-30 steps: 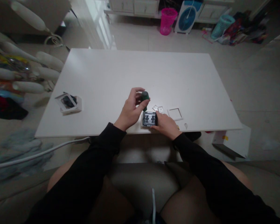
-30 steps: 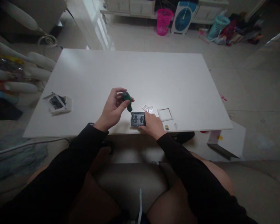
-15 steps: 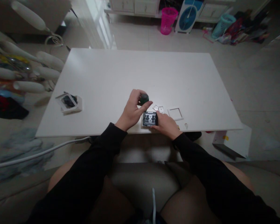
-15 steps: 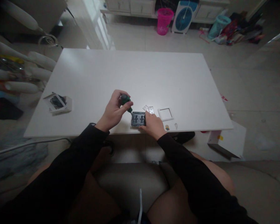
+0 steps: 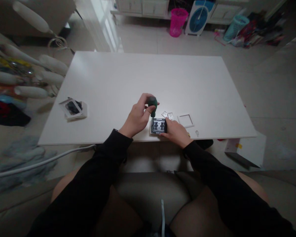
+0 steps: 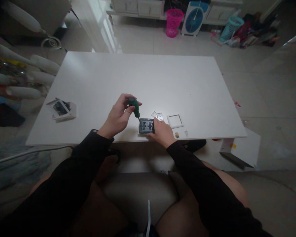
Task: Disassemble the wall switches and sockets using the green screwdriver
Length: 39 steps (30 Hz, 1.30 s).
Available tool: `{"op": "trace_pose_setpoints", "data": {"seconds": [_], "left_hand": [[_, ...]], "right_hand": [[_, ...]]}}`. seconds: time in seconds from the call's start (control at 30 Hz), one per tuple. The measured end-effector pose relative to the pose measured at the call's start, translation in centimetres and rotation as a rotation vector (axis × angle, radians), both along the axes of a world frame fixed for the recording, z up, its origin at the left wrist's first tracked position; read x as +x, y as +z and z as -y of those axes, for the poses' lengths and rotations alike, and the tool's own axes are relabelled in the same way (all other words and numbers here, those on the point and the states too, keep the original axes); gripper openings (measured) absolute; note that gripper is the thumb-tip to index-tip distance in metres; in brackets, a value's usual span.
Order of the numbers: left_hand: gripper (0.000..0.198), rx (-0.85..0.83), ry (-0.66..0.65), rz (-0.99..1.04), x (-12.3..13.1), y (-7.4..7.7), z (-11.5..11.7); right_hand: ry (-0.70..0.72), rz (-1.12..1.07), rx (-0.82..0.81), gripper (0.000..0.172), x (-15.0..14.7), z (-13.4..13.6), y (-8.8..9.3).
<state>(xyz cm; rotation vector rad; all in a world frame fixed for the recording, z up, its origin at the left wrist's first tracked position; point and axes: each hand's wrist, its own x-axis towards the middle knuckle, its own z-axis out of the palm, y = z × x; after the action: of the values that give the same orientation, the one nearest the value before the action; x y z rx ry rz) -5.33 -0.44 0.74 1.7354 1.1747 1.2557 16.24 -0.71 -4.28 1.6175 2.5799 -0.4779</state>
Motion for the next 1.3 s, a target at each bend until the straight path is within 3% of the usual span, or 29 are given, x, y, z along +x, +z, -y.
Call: {"op": "trace_pose_setpoints", "data": {"seconds": [0.33,0.6,0.87,1.13,1.3], "left_hand": [[0.022,0.044,-0.007,-0.12,0.8,-0.8,0.5],[0.023,0.099,0.055,-0.167,0.6,0.3,0.3],[0.047,0.08,-0.004,-0.145,0.1,0.2,0.4],[0.037,0.103,-0.024,-0.169,0.6,-0.5,0.9],[0.024,0.135,0.041,-0.195,0.9,-0.6,0.7]], "right_hand": [[0.0,0.005,-0.011,0.067,-0.2,-0.1,0.2],[0.003,0.0,-0.017,0.068,-0.5,0.1,0.5],[0.004,0.004,-0.022,0.065,-0.3,0.0,0.5],[0.005,0.007,-0.013,0.064,-0.4,0.0,0.4],[0.001,0.005,-0.012,0.065,-0.6,0.0,0.6]]}}
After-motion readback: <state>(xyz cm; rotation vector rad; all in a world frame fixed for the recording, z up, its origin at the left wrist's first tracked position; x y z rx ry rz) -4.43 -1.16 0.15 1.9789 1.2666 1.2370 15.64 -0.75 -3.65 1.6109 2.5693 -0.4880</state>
